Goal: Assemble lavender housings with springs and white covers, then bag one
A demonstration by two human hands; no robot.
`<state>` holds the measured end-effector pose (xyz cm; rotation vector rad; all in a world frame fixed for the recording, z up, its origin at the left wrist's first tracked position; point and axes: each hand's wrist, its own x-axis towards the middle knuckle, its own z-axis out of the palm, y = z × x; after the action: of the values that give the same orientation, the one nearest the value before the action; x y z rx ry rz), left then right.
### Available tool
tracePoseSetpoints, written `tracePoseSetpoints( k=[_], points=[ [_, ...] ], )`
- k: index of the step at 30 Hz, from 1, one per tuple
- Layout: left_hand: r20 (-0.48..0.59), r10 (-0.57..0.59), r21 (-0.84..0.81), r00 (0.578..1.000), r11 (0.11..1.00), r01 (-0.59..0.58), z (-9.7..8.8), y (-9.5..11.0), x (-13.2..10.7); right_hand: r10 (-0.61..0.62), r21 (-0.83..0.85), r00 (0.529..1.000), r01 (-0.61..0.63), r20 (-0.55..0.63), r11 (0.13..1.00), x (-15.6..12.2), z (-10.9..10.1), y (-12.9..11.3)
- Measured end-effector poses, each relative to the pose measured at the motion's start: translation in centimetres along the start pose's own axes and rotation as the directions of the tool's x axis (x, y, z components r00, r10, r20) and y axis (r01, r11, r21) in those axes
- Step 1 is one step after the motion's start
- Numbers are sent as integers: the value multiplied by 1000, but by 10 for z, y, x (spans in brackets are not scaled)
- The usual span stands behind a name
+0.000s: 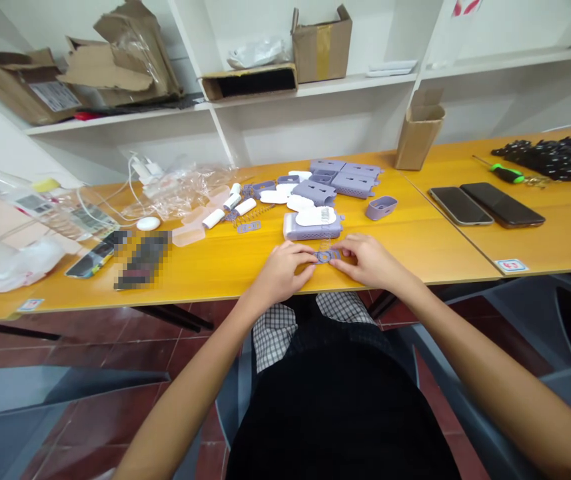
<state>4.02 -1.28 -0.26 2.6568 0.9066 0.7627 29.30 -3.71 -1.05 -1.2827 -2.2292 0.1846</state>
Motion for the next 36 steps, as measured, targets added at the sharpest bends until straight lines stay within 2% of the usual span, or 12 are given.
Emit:
tracePoseSetpoints(
  k=[8, 16, 24, 29, 31, 33, 36],
  points=[
    [13, -32, 13, 999, 999, 32, 1, 3, 0, 8, 33, 1000, -8, 7, 999, 0, 1, 0],
    [23, 24, 57, 999, 998, -26, 1, 5, 1, 16, 28, 1000, -17, 25, 999, 0, 0, -2],
    [4, -45, 46, 999, 998, 45, 1, 6, -2, 12, 15, 1000, -13, 9, 1000, 1, 3, 0],
    [38, -67, 124, 997, 990, 62, -5, 6, -3, 62, 59, 998, -60, -32, 996, -6, -3, 2],
    [51, -78, 155, 996, 986, 70, -11, 2, -4, 112, -5, 991, -113, -66, 994, -11, -6, 5],
    [37, -99, 168, 994, 982, 91, -17, -6, -6, 173, -154, 982, -182, -71, 971, -15, -8, 8],
    [-5, -129, 195, 992, 973, 127, -22, -19, -10, 276, -328, 961, -250, 35, 911, -16, -6, 10]
  ],
)
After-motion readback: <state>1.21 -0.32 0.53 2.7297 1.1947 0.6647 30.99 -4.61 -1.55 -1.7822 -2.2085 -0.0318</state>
